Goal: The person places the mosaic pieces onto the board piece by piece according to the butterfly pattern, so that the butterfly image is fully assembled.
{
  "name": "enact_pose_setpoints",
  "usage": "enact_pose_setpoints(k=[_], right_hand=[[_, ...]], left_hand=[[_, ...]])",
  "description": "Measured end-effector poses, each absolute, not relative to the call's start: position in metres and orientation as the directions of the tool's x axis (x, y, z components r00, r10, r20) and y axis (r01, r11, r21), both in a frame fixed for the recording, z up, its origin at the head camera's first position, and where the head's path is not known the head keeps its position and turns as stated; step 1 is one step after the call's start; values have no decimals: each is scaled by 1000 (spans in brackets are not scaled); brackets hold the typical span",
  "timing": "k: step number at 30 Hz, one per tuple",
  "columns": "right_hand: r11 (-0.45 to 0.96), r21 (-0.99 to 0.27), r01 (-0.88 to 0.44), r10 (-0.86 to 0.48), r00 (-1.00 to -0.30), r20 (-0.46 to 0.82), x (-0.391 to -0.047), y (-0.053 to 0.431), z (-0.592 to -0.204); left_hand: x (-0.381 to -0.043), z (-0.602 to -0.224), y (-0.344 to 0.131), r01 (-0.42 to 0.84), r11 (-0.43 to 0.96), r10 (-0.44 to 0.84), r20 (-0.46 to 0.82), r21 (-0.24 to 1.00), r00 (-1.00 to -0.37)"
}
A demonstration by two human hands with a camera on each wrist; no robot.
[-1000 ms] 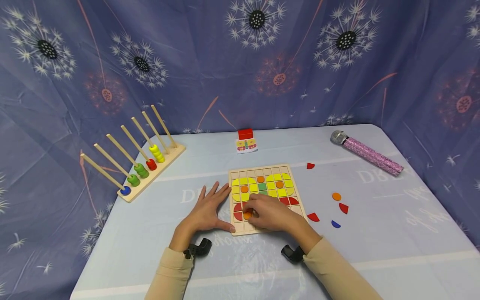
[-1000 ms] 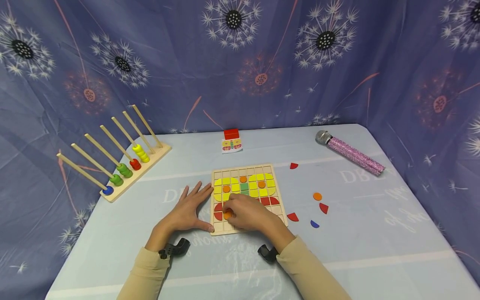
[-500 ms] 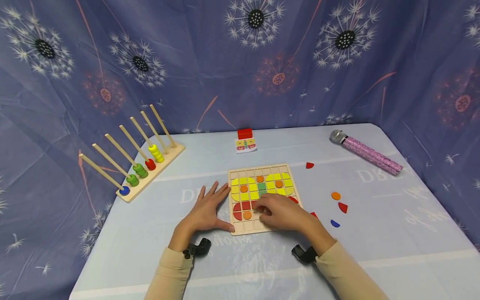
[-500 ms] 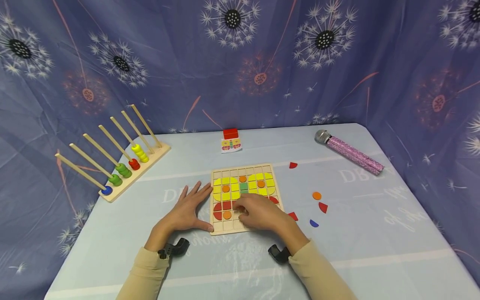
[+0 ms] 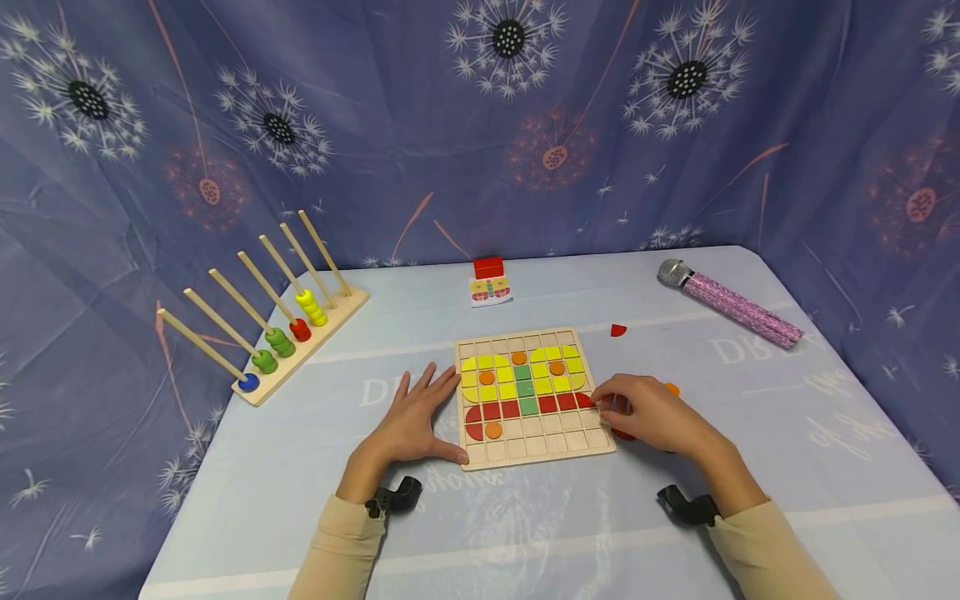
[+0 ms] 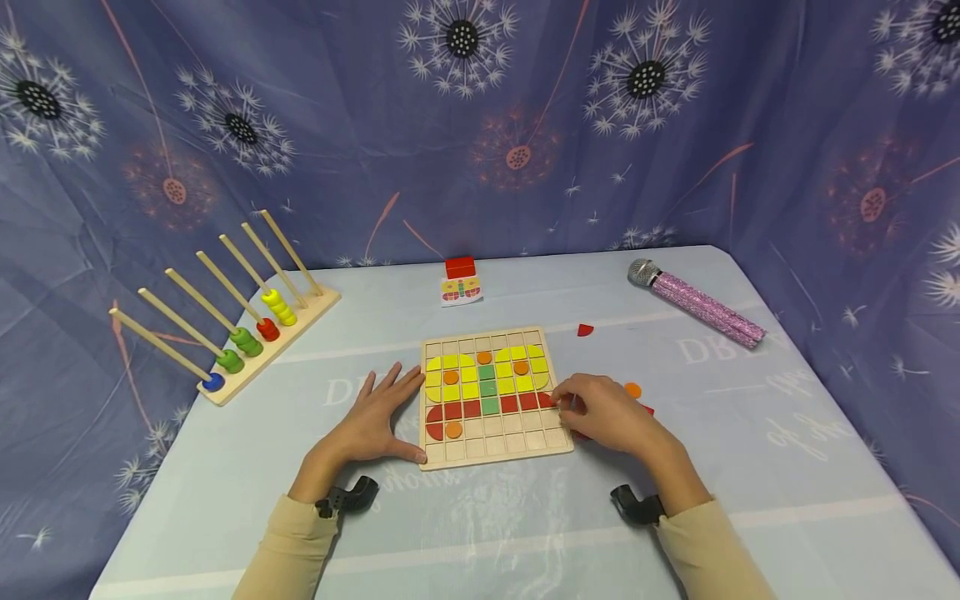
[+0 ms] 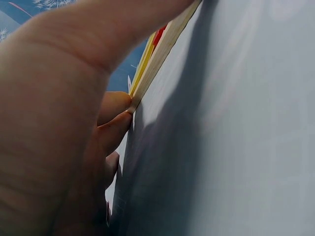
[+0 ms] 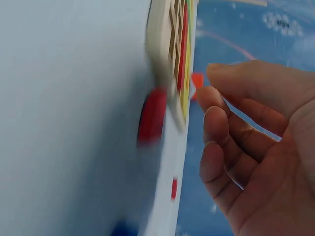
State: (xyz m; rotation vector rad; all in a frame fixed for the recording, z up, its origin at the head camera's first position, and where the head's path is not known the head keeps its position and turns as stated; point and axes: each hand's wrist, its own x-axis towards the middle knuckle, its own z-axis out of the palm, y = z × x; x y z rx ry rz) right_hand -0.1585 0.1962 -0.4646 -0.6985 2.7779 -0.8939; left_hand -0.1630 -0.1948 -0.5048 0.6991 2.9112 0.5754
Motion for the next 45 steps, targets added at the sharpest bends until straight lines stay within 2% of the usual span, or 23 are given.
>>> enact_pose_setpoints(k=[10, 21, 28, 34, 40, 45], right_hand=[[763, -553, -334, -378, -925, 37, -156, 251, -467], [773, -544, -326, -353, -934, 59, -152, 274, -475], [760, -575, -303, -371, -929, 0, -151, 267, -479], [739, -587, -331, -442, -895, -52, -148, 250, -480], [724, -566, -393, -503, -863, -44, -145, 238, -479], [738, -546, -398, -482, -876, -13, -147, 232, -478]], left_hand=[[-163, -504, -195, 422, 823, 457, -2, 380, -890], [-163, -505, -195, 423, 826, 458, -8, 373, -889], [-163, -504, -195, 413, 832, 450, -15, 370, -893], [-163, -505, -194, 416, 824, 455, -11, 383, -891], [-164, -505, -195, 415, 830, 454, -18, 373, -891], [-164, -505, -196, 418, 829, 454, -12, 372, -891]])
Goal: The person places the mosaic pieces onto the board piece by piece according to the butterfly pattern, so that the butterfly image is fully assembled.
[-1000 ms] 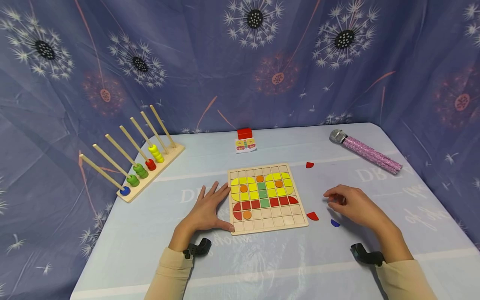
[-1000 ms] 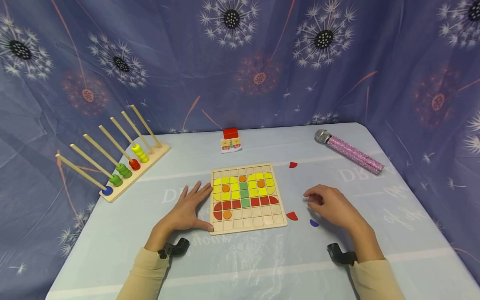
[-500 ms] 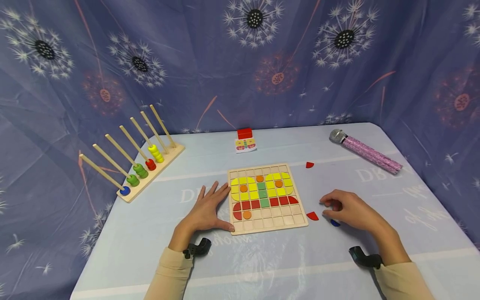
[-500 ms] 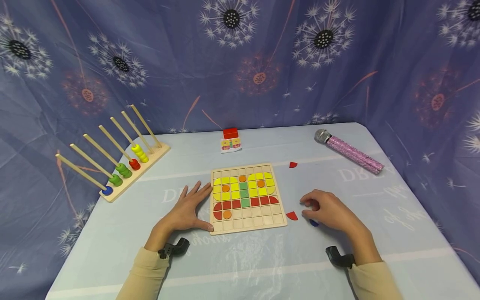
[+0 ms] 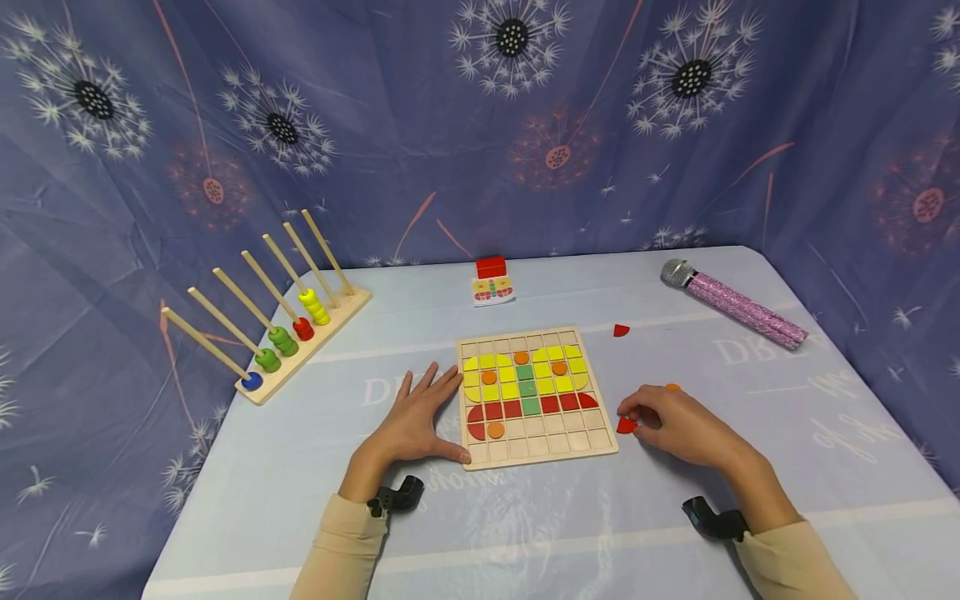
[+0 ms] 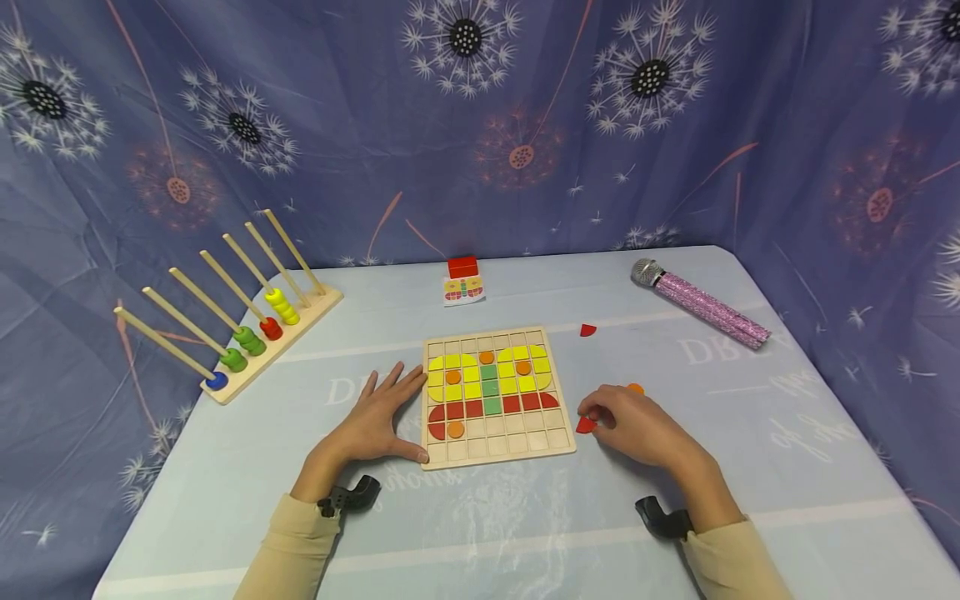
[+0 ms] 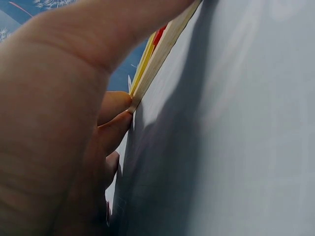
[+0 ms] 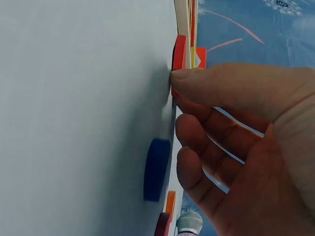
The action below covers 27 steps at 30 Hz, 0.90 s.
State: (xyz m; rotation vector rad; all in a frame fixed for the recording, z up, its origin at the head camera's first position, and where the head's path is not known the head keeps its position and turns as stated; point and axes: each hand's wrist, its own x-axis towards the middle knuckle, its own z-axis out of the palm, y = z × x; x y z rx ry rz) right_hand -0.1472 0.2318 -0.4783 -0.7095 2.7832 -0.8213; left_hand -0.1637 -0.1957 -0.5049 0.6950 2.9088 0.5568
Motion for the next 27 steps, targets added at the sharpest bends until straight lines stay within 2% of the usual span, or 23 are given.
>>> enact_pose_setpoints(k=[13, 22, 27], right_hand=[[771, -499, -396, -469, -883, -23, -151, 219, -478], [757, -490, -431, -478, -878, 34, -155, 210, -474], [765, -490, -419, -485, -875, -8, -159, 193, -467]], left_hand=[[-164, -507, -196, 415, 831, 449, -6, 370, -894], [-163, -505, -196, 408, 832, 447, -19, 377, -894], [-163, -505, -196, 409, 830, 446, -12, 379, -895]])
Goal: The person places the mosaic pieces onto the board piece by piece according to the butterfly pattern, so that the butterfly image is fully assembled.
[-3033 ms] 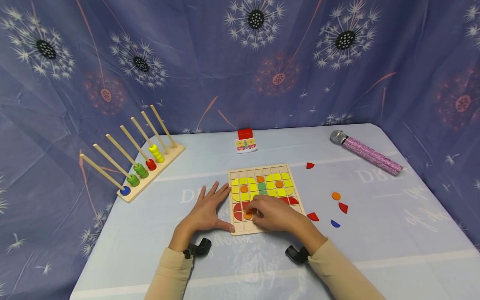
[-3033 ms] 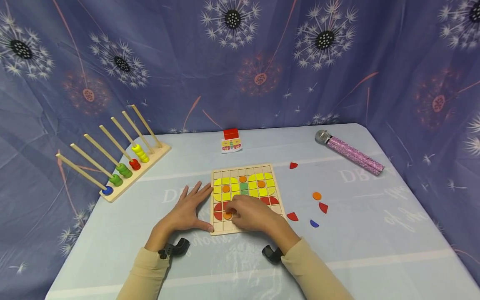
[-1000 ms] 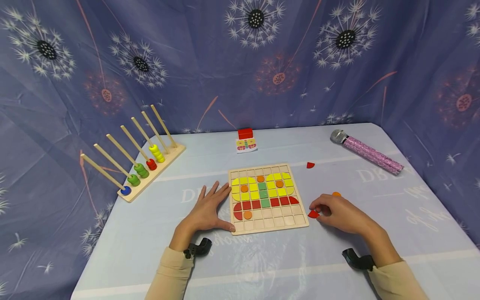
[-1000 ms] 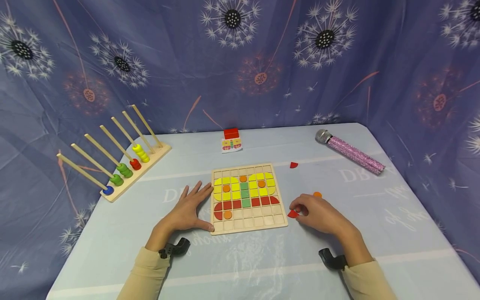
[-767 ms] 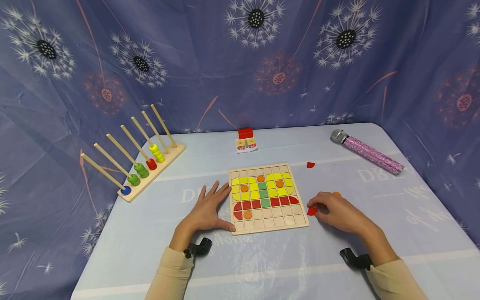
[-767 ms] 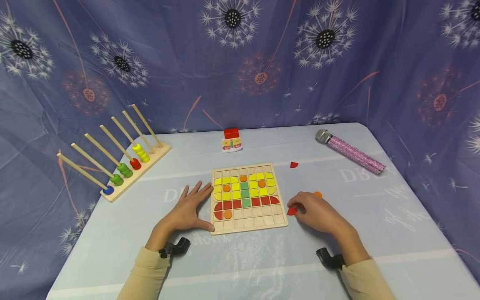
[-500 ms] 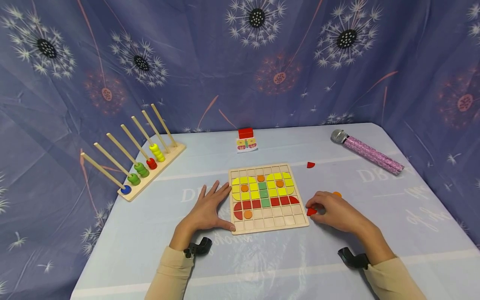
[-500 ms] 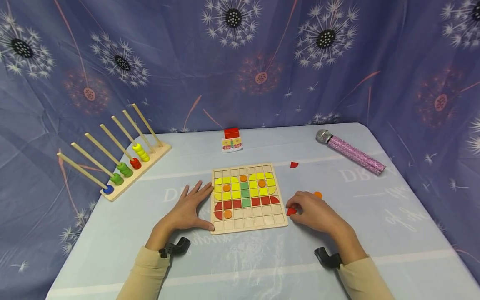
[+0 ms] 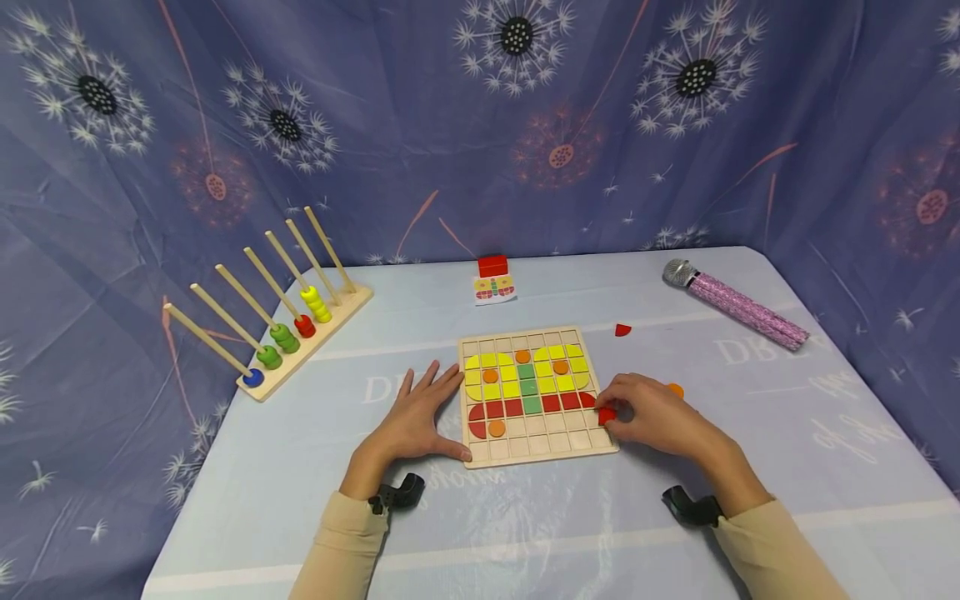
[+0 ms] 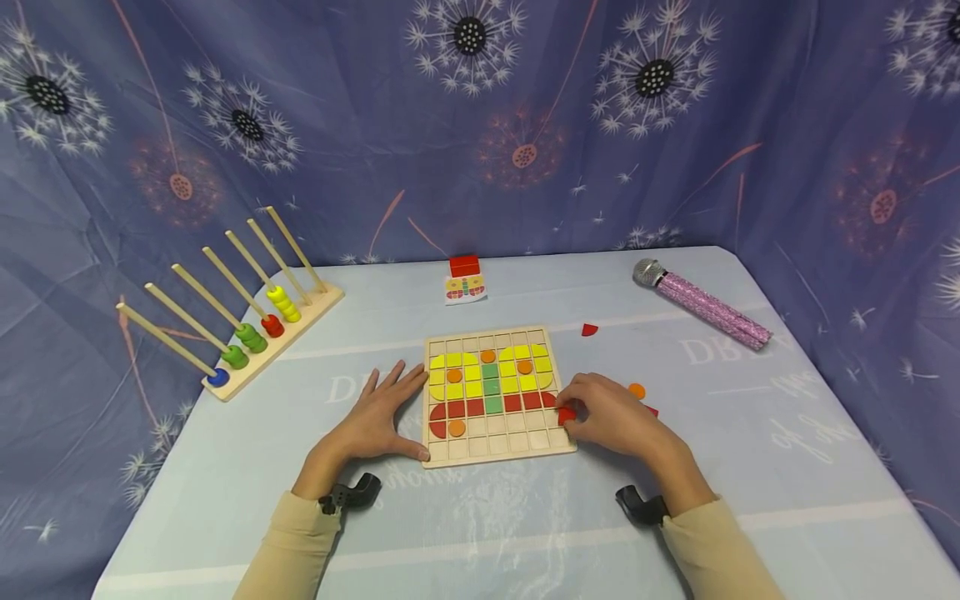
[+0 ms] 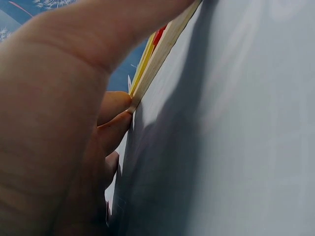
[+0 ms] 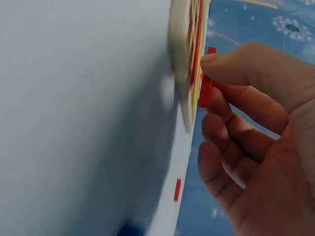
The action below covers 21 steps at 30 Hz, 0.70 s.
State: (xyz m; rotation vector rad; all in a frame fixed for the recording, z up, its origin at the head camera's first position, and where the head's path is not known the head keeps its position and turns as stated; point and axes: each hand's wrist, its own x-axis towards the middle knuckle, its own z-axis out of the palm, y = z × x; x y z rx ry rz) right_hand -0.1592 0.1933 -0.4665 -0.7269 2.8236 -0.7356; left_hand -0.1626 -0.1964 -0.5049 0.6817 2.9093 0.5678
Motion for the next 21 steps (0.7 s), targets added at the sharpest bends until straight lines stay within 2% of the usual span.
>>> enact_pose_setpoints(k=[6, 15, 21], right_hand=[[750, -496, -437, -519, -854, -33, -165, 165, -464], [693, -431, -578, -624, -780, 41, -164, 118, -470], [679, -404, -613, -658, -752, 36, -162, 92, -469]], left_hand=[[-163, -504, -196, 409, 830, 448, -17, 379, -894], [-163, -504, -197, 416, 829, 452, -9, 374, -892], [-164, -505, -196, 418, 832, 455, -20, 364, -890]])
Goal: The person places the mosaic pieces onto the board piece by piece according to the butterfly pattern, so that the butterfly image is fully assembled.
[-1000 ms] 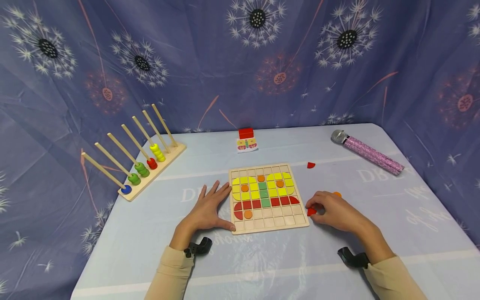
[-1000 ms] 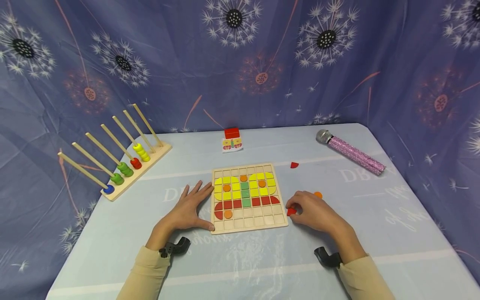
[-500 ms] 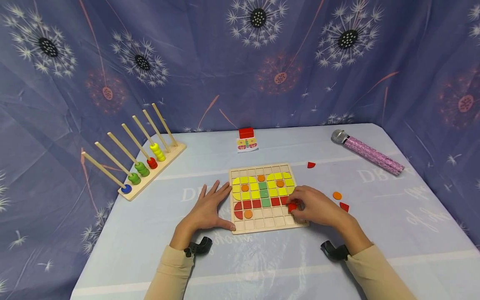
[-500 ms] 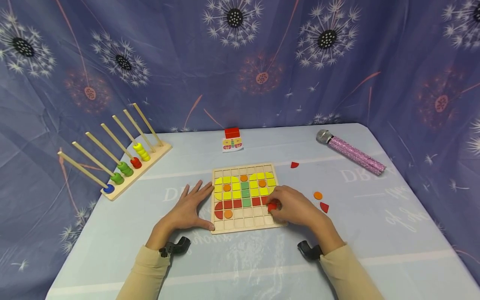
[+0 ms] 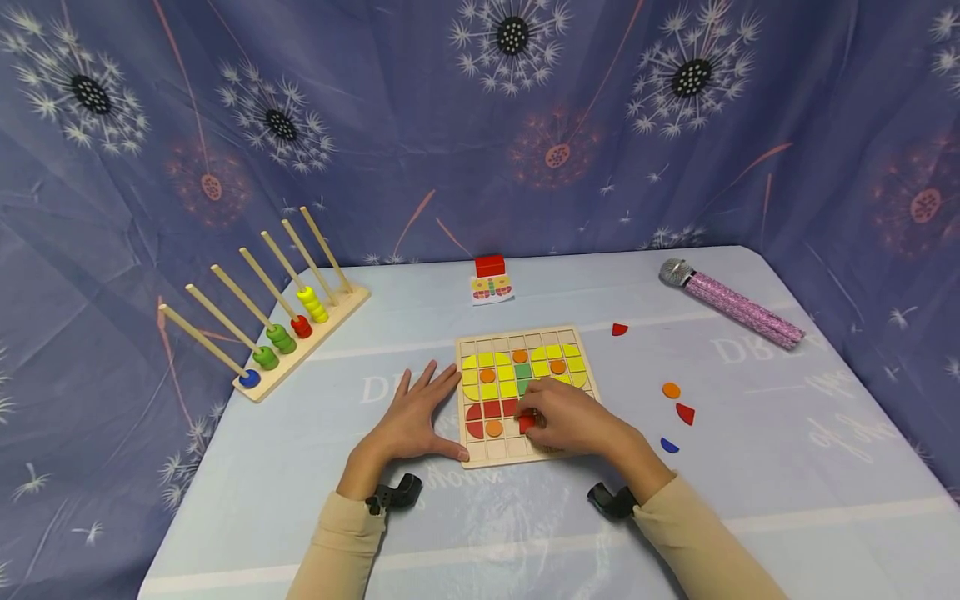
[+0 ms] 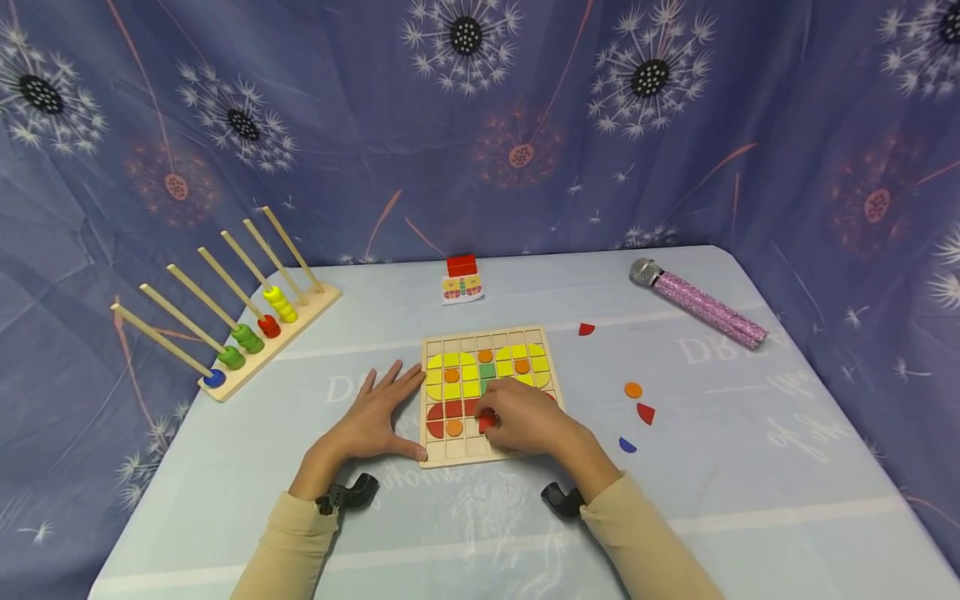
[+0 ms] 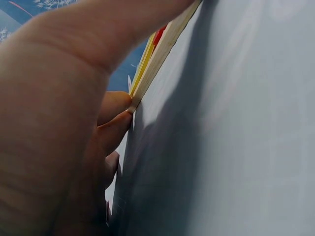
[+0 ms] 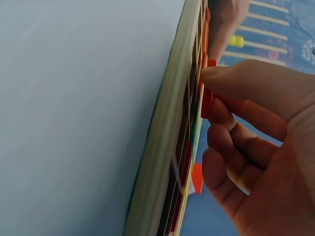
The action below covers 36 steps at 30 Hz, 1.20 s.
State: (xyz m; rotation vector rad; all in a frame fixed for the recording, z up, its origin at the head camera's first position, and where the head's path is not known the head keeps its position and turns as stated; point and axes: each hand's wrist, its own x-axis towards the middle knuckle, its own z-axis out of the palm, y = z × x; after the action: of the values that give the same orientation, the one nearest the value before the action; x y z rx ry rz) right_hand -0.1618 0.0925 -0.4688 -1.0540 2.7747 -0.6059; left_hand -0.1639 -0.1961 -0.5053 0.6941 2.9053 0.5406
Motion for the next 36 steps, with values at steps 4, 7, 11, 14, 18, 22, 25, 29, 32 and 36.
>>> enact_pose_setpoints(k=[4, 7, 11, 14, 18, 22, 25, 29, 32, 36], right_hand=[[662, -401, -633, -678, -734, 39, -161, 80, -468], [660, -399, -637, -681, -731, 41, -161, 75, -469], [662, -397, -635, -679, -733, 42, -160, 73, -470], [662, -396, -637, -680, -732, 40, -161, 73, -470], [675, -381, -632, -675, -737, 28, -162, 73, -471], [687, -388, -615, -663, -748, 12, -163, 75, -471], [691, -422, -587, -646, -763, 3, -165, 80, -470], [690, -491, -532, -609, -793, 4, -172, 94, -465], [671, -546, -502, -588, -809, 22, -180, 110, -462], [637, -620, -459, -555, -830, 44, -196, 135, -460]], left_hand=[[-164, -506, -197, 412, 835, 452, -29, 366, -891], [-165, -507, -197, 413, 833, 453, -24, 367, -891], [-165, -507, -196, 416, 832, 453, -18, 367, -891], [-165, -506, -196, 415, 834, 452, -20, 364, -892], [-164, -505, -197, 412, 836, 450, -24, 362, -893], [-164, -505, -196, 407, 837, 447, -28, 366, -894], [-164, -506, -196, 413, 833, 453, -24, 367, -891], [-164, -505, -196, 420, 829, 458, -17, 368, -889], [-164, -505, -196, 422, 828, 458, -12, 370, -889], [-164, -505, -197, 422, 827, 457, -6, 371, -890]])
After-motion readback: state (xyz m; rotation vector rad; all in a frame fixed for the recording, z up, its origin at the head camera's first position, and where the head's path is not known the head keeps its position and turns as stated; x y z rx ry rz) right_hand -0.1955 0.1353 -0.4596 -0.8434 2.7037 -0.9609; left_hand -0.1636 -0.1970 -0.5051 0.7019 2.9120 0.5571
